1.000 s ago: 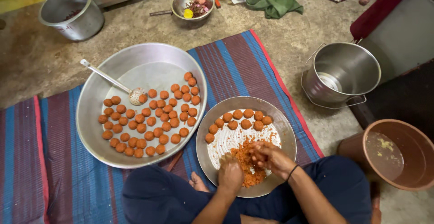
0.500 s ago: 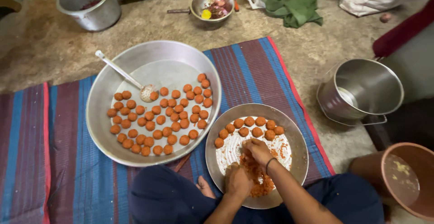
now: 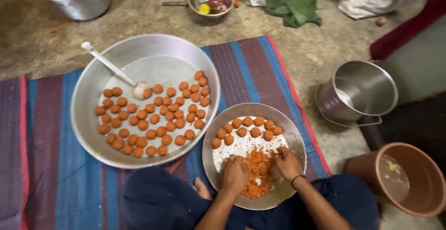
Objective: The person shapes mixture by hand into round spheres on a platter on the floor.
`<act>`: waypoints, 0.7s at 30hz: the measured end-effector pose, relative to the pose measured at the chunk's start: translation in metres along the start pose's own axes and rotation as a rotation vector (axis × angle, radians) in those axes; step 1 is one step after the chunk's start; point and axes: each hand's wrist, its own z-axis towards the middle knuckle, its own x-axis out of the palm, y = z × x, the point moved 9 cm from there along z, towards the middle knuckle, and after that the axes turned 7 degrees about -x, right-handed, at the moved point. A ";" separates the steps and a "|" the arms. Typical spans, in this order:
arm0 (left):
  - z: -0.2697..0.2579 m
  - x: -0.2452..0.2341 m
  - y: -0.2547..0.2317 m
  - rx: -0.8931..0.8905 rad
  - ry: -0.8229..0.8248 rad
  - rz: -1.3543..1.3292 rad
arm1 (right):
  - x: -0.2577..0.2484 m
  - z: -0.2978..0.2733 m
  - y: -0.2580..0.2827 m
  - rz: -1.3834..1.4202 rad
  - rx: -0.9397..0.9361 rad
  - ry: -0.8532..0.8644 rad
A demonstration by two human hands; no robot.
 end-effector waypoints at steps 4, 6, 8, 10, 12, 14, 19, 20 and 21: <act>0.007 0.012 -0.024 0.341 -0.049 -0.096 | 0.023 0.001 -0.010 -0.226 0.000 0.021; 0.017 0.033 -0.033 0.476 0.042 -0.039 | 0.025 0.005 0.012 -0.495 -0.144 -0.140; 0.029 0.042 -0.034 0.512 0.075 -0.022 | 0.031 0.000 0.018 -0.405 -0.142 -0.174; 0.038 0.047 -0.038 0.545 0.110 -0.008 | 0.031 -0.005 0.025 -0.319 -0.138 -0.204; 0.047 0.051 -0.037 0.466 0.226 -0.103 | 0.037 -0.009 0.043 -0.280 -0.216 -0.110; 0.047 0.049 -0.042 0.444 0.250 -0.132 | 0.039 -0.017 0.059 -0.206 -0.206 -0.030; 0.025 0.043 -0.036 0.265 0.410 -0.389 | 0.041 -0.047 0.084 -0.079 -0.183 0.104; 0.019 0.047 -0.025 0.153 0.414 -0.298 | 0.044 -0.055 0.087 -0.050 -0.224 0.168; 0.015 0.050 -0.012 0.042 0.414 -0.205 | 0.046 -0.061 0.090 -0.020 -0.266 0.232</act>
